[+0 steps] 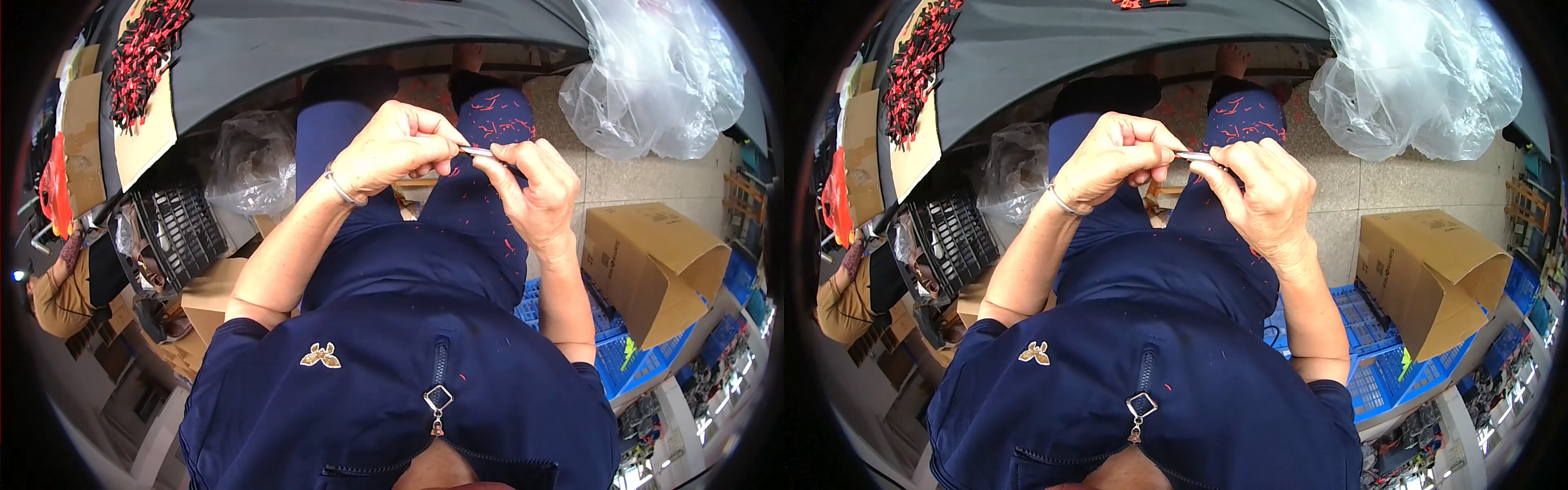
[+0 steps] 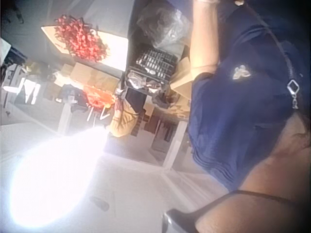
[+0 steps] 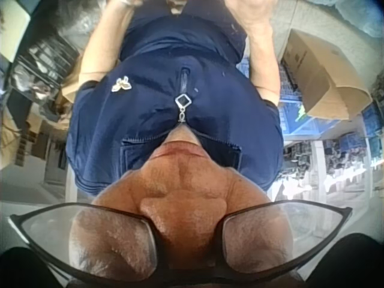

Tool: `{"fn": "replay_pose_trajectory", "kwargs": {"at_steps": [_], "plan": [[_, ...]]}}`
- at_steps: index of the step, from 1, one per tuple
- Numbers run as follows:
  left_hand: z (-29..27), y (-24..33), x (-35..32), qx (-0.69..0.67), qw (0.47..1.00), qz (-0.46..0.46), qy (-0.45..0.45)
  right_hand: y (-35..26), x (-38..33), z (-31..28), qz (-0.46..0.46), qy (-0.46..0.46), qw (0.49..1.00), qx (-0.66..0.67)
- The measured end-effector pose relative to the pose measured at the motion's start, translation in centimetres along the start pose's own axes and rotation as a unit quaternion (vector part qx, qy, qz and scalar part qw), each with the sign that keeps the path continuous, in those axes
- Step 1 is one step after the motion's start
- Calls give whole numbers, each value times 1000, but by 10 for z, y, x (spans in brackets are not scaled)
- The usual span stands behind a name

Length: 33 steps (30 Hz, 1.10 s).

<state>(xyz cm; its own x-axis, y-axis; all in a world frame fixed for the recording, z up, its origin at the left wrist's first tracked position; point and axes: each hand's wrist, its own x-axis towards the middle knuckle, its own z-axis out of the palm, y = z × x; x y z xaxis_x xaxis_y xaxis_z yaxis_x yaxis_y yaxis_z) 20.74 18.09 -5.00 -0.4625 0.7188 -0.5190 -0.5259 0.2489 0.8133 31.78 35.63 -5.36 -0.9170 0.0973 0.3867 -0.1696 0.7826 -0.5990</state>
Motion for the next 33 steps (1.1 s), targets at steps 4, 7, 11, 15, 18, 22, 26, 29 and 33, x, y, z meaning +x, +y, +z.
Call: {"fn": "replay_pose_trajectory", "kwargs": {"at_steps": [4, 7, 11, 15, 18, 22, 26, 29, 33], "plan": [[4, -3, -2, -47, 999, -1, 22, 4, -6, 4, 36, 36, 997, 50], [7, -9, -2, -81, 996, 12, 29, 4, -9, 5, 38, 57, 997, 34], [12, -16, -2, -112, 993, 25, 35, 2, -13, 8, 25, 53, 998, -5], [15, -19, -3, -132, 989, 37, 47, 3, -13, 9, 20, 60, 998, -9], [19, -19, -4, -144, 987, 47, 55, 2, -13, 9, 21, 65, 998, -8], [21, -21, -3, -150, 985, 52, 63, 2, -13, 10, 75, 62, 994, 40], [22, -23, -3, -151, 985, 56, 64, 4, -14, 14, 47, 74, 996, 20], [25, -24, -4, -160, 983, 46, 75, 5, -15, 15, 36, 68, 997, 1], [24, -25, -4, -184, 978, 40, 84, 4, -17, 15, 70, 60, 996, 11]]}}
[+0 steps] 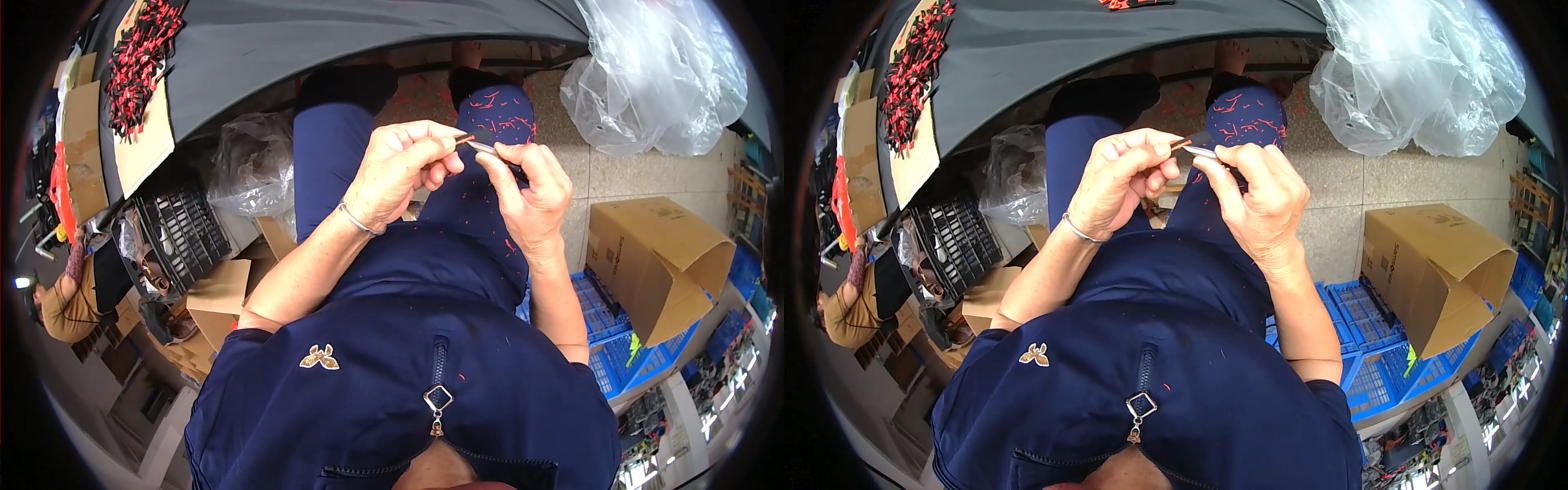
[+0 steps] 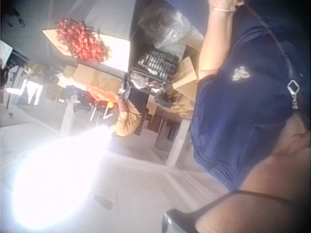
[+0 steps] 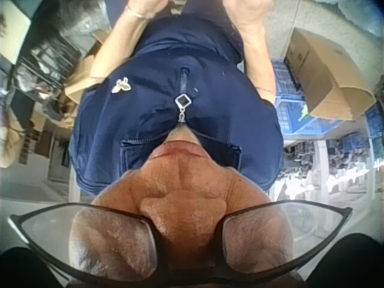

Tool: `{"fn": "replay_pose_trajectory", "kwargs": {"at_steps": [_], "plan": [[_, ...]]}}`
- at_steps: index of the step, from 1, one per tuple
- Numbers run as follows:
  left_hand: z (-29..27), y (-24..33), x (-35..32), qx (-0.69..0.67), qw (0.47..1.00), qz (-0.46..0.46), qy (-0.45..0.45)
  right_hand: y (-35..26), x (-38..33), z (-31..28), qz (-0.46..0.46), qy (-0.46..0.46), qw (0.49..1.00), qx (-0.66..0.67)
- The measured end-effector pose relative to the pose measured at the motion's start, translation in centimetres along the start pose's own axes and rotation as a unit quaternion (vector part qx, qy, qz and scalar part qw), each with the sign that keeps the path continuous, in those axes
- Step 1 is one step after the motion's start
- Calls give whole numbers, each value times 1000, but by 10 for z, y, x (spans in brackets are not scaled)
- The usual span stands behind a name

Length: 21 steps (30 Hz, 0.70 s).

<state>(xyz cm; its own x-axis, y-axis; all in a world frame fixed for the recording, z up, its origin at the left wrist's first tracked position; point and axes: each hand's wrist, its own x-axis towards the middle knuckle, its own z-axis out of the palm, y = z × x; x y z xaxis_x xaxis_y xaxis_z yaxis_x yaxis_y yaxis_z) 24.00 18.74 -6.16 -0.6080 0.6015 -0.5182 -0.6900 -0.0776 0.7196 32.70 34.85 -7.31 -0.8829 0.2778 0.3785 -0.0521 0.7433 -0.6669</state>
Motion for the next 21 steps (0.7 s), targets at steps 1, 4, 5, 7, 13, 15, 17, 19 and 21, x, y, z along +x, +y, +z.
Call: {"fn": "replay_pose_trajectory", "kwargs": {"at_steps": [1, 4, 5, 7, 13, 15, 17, 19, 21], "plan": [[-1, 0, 0, -7, 1000, -3, 4, 2, -1, 1, 23, 15, 999, 37], [-2, 1, 2, -19, 1000, -3, -2, -1, 2, 1, 31, 25, 998, 57], [-1, 1, 2, -20, 1000, -3, -3, -3, 4, 0, 16, 20, 999, 37], [2, 2, 2, -17, 1000, -5, 11, 0, 5, 2, 20, 7, 1000, 21], [-8, 6, 2, -6, 1000, 15, 7, -6, 13, 12, 107, 45, 987, 109], [-12, 9, 0, 5, 1000, 16, -1, -15, 22, 13, 83, -18, 994, 67], [-16, 10, -3, 63, 998, 21, 7, -13, 21, 20, 58, -7, 997, 48], [-27, 17, -6, 87, 996, 27, 22, -8, 23, 22, 101, 0, 991, 85], [-45, 31, -9, 127, 987, 73, 70, -9, 24, 21, 182, 12, 974, 138]]}}
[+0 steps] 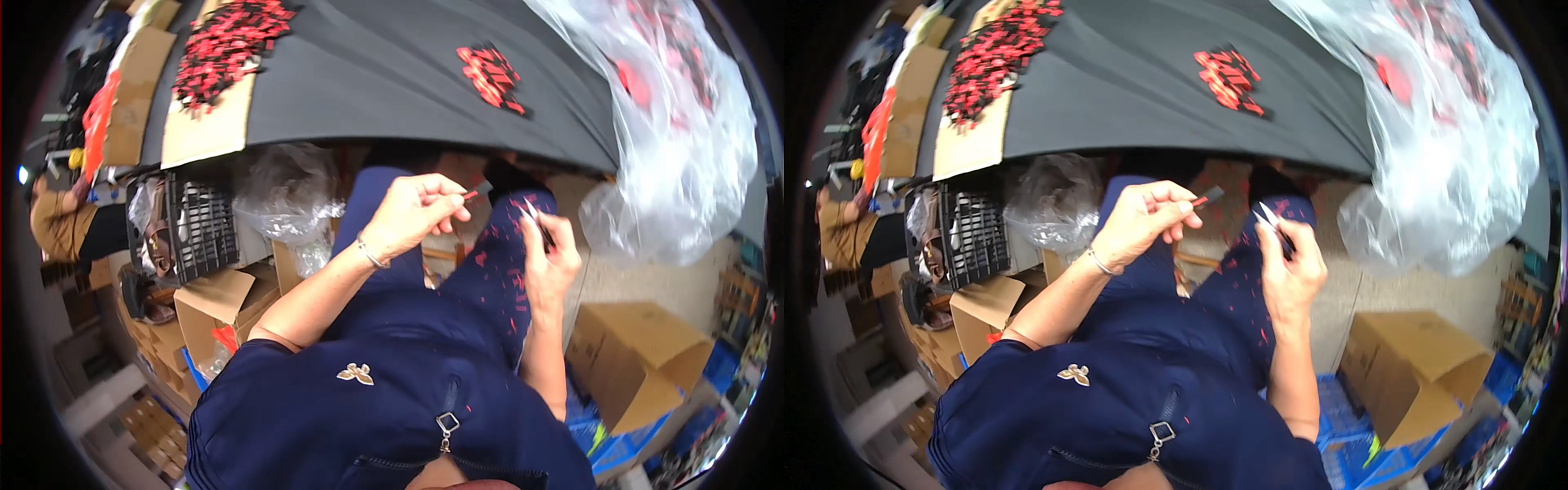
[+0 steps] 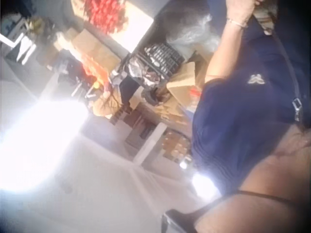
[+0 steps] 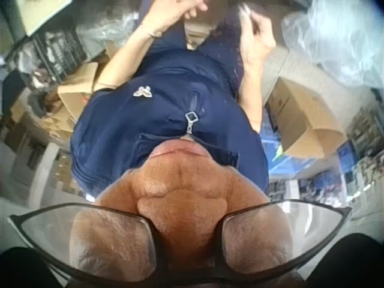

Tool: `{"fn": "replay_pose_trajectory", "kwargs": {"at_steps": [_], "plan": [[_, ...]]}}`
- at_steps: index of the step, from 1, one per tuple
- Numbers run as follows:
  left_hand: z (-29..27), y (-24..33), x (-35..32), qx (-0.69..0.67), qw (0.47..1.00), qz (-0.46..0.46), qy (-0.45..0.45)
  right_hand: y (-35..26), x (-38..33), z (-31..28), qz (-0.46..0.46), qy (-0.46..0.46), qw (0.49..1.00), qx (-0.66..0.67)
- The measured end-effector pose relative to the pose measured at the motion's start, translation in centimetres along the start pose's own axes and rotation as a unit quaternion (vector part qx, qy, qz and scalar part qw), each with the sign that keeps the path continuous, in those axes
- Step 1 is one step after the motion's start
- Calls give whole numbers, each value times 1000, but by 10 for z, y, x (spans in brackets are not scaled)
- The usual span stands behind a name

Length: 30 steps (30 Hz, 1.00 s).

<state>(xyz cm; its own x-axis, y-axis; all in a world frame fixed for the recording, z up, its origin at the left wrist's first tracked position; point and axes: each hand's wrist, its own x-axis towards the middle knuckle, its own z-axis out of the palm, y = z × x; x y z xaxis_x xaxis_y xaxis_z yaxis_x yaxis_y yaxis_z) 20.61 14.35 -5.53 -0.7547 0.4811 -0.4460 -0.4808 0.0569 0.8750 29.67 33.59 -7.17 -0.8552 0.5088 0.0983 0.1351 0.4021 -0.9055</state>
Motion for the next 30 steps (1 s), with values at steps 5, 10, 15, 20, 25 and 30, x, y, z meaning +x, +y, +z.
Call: {"fn": "replay_pose_trajectory", "kwargs": {"at_steps": [5, 10, 15, 20, 25, 30], "plan": [[-93, 63, 16, 104, 956, 175, 212, 7, 1, -1, 47, -15, 997, 52], [-270, 136, 40, 503, 557, 429, 503, -4, 4, 11, 59, -25, 991, 116], [-197, 137, 78, 333, 767, 363, 411, 7, 6, 16, 69, -7, 993, 98], [-71, 100, 120, 474, 731, 456, 182, 7, 9, 18, 69, -12, 992, 102], [-40, 77, 163, 539, 669, 496, 127, 6, 13, 14, 74, -29, 990, 117], [-35, 84, 159, 546, 740, 373, 123, 13, 12, 11, 68, -19, 992, 108]]}}
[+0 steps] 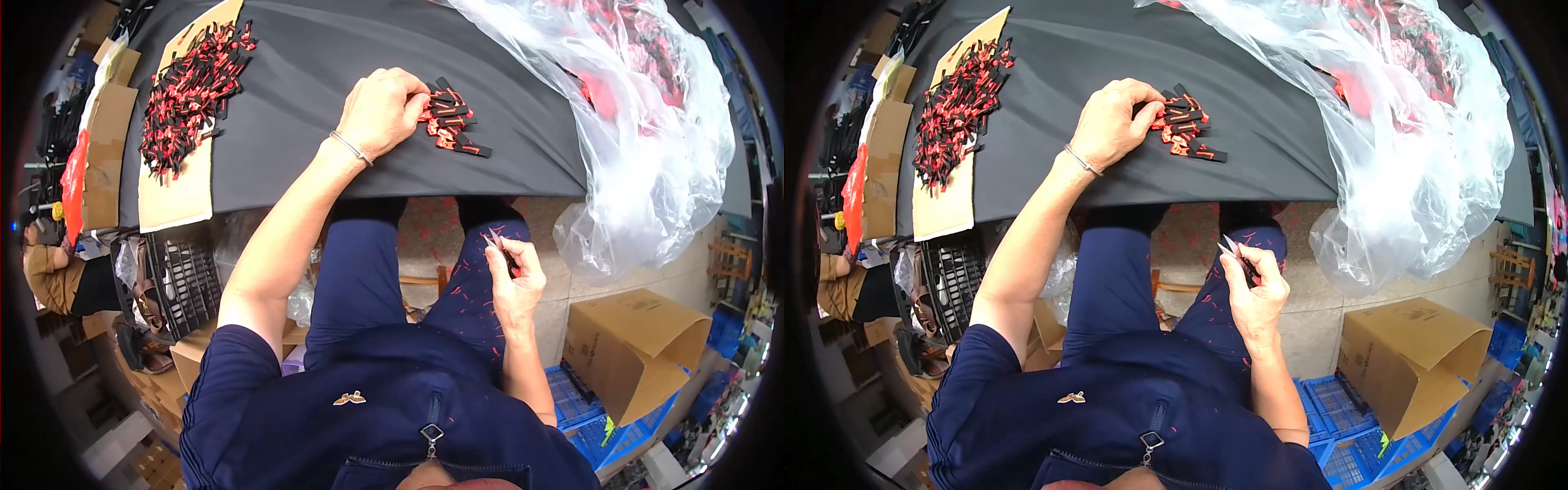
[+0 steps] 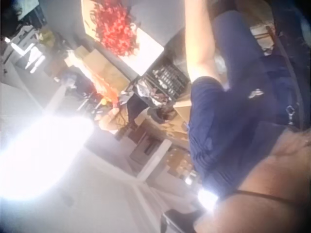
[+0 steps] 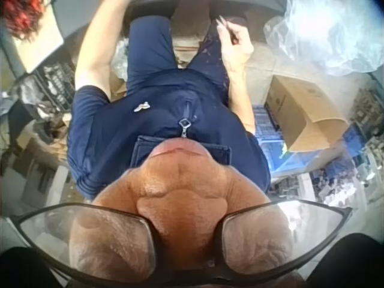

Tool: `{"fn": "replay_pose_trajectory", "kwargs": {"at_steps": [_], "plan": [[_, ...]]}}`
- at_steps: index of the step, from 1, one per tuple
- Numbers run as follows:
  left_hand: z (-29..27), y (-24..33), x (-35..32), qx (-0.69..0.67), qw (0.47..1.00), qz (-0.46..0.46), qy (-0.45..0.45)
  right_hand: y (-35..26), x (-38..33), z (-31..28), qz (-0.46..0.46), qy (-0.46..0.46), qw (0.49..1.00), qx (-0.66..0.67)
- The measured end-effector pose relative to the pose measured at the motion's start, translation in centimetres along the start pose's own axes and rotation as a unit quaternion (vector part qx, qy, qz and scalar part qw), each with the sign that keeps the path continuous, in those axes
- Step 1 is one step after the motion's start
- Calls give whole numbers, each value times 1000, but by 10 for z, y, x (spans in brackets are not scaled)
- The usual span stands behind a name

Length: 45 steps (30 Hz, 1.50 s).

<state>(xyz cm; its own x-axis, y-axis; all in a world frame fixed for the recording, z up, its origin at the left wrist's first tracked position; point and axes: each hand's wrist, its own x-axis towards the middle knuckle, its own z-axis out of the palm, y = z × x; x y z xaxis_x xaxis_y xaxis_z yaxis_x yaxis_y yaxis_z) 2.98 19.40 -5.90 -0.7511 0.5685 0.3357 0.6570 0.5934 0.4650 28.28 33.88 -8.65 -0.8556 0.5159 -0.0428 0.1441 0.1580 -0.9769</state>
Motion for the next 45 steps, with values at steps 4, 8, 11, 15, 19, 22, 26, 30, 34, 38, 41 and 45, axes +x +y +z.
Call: {"fn": "replay_pose_trajectory", "kwargs": {"at_steps": [4, 8, 11, 15, 19, 22, 26, 30, 34, 38, 41, 45], "plan": [[-2, -6, 0, 4, 1000, -14, 6, 4, 1, -1, 5, -3, 1000, 7], [-8, -4, 2, 25, 998, -62, -22, 2, 5, -2, -6, -2, 1000, 9], [-5, -8, 5, 2, 994, -107, -20, 2, 3, -1, -7, -2, 1000, 7], [-12, -6, 8, -91, 977, -190, 27, 6, 1, 0, -14, 28, 999, 21], [-21, 9, -6, -261, 931, -253, 36, 0, -1, -4, 2, 32, 999, 36], [-23, 22, -31, -457, 849, -265, -27, -7, -1, -4, 4, 40, 998, 54], [-30, 64, -69, -565, 758, -304, -121, -23, -3, 2, -66, 44, 995, 52], [-28, 91, -99, -581, 742, -285, -174, -44, -5, 5, -174, 44, 984, -21], [-30, 114, -120, -567, 753, -286, -173, -45, -8, -7, -307, 94, 931, -174], [-29, 126, -131, -567, 747, -303, -167, -46, -22, -17, -334, 101, 897, -273], [-28, 130, -137, -556, 751, -315, -167, -45, -30, -21, -335, 97, 890, -294], [-27, 133, -142, -560, 747, -317, -166, -42, -36, -25, -333, 93, 891, -294]]}}
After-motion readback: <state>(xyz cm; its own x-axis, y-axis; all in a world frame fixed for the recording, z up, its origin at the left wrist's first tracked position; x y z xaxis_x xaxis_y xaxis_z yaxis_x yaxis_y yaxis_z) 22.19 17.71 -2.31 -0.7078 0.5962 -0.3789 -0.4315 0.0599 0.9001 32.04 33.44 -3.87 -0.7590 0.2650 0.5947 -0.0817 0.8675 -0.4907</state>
